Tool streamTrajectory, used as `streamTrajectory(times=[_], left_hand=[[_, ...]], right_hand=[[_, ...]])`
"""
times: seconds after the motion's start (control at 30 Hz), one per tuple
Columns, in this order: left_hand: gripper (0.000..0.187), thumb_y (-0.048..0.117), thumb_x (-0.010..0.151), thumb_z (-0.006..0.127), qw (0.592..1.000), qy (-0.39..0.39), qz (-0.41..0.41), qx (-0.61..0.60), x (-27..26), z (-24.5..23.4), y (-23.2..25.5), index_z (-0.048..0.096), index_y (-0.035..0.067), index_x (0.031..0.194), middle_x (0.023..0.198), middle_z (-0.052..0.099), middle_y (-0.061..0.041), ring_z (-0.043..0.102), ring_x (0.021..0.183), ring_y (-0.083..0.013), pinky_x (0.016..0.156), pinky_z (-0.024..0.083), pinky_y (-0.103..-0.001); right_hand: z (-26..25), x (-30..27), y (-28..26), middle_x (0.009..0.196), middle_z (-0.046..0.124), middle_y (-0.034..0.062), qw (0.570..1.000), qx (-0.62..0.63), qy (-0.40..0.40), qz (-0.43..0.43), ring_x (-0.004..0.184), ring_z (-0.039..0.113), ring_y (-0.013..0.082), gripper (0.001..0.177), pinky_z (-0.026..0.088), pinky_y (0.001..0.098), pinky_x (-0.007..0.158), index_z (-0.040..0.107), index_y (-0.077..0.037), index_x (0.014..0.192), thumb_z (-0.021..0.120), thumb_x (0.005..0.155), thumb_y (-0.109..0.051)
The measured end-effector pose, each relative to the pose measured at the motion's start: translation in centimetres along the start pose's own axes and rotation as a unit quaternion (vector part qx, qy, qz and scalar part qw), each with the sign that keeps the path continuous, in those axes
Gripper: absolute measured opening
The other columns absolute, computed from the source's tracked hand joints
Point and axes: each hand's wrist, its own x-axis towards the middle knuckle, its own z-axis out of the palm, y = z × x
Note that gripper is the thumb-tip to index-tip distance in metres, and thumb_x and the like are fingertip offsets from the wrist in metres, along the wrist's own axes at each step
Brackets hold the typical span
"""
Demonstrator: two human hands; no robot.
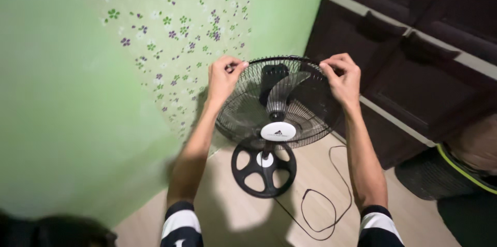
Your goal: The person disassembles a standing fan by removing the front grille, fan blades, and rear grille. They then reassemble the fan by attaching the blades, securing the front grille, and adjusting the rear grille, completing the assembly.
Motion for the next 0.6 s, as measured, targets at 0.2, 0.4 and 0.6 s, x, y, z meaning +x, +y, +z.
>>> streamTrajectory(times=[0.2, 0.4, 0.6], left_hand=[[0.020, 0.018, 0.087, 0.082, 0.995, -0.024, 0.088, 0.047, 0.8, -0.3, -1.1, 0.071, 0.001, 0.085, 0.079, 0.069, -0.011, 0.062, 0.070, -0.0222, 0.065, 0.049, -0.035], [0.021, 0.015, 0.091, 0.078, 0.996, -0.080, 0.034, -0.032, 3.0, 0.0, -1.4, 0.066, -0.001, 0.086, 0.075, 0.063, -0.010, 0.059, 0.066, -0.0196, 0.064, 0.049, -0.033], [0.022, 0.015, 0.090, 0.079, 0.995, -0.081, 0.032, -0.048, 2.1, -0.7, -2.2, 0.064, -0.001, 0.085, 0.079, 0.061, -0.010, 0.058, 0.073, -0.0215, 0.070, 0.049, -0.035]], right_hand=[[0.5, -0.5, -0.8, 0.096, 0.070, 0.0090, 0.999, -0.040, 0.002, -0.006, 0.088, 0.064, 0.0139, 0.012, 0.049, 0.0262, 0.077, 0.078, 0.002, 0.100, 0.080, 0.094, -0.008], [0.4, -0.9, -1.6, 0.095, 0.070, 0.0080, 0.998, -0.058, 0.019, 0.029, 0.087, 0.065, 0.0124, 0.012, 0.050, 0.0257, 0.077, 0.077, 0.001, 0.098, 0.079, 0.094, -0.009], [0.9, -1.3, -2.5, 0.098, 0.070, 0.0067, 0.996, -0.045, 0.008, 0.073, 0.086, 0.065, 0.0123, 0.010, 0.051, 0.0260, 0.076, 0.076, 0.000, 0.098, 0.078, 0.094, -0.009]])
